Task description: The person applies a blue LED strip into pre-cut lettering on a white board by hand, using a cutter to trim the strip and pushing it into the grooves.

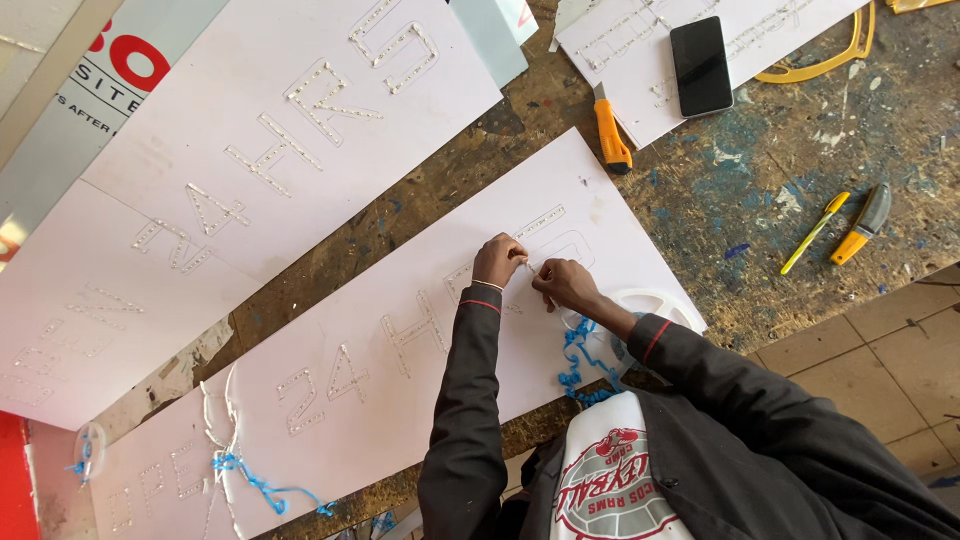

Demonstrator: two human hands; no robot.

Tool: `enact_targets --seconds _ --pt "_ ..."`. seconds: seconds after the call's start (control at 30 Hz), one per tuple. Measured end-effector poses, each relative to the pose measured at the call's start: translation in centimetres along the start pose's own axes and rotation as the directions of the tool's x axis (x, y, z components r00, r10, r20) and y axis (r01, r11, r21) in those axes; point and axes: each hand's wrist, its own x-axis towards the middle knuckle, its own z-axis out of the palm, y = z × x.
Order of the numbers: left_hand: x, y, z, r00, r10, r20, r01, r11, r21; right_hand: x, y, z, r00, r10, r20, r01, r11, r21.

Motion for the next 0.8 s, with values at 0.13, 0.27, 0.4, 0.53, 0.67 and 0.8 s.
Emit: enact_targets --seconds 0.13,0.27,0.4,0.53,0.67,0.8 --pt "-0.1 0.9 -0.7 1.0 0.013 -0.005 -0.012 0.999 0.047 0.4 0.3 -0.1 1.0 -0.022 0.008 0.021 1.0 0.023" --pt "-2.3 2.8 -2.6 0.99 0.128 0.051 -0.13 0.99 0.055 -0.3 0.0 -0.6 0.998 -0.016 0.058 0.01 0.994 0.109" --pt "-1.9 2.9 -3.4 0.971 0.205 0.126 -0.22 0.968 0.117 -1.3 -0.8 -1.4 0.998 -0.03 0.056 0.022 0.99 0.138" --pt "-0.7 3.4 -4.4 0.951 0.251 0.182 -0.282 0.944 0.17 -1.2 -1.1 -1.7 0.996 -0.045 0.071 0.038 0.994 0.102" --pt "-0.2 3.1 -3.9 0.957 0.218 0.19 -0.247 0.958 0.147 -0.7 -0.5 -3.4 0.999 -0.004 0.051 -0.001 0.996 0.085" --pt "0.4 0.4 1.2 0.997 0.035 0.067 -0.033 0.999 -0.031 -0.1 -0.7 -6.5 1.0 0.023 0.019 -0.024 0.995 0.092"
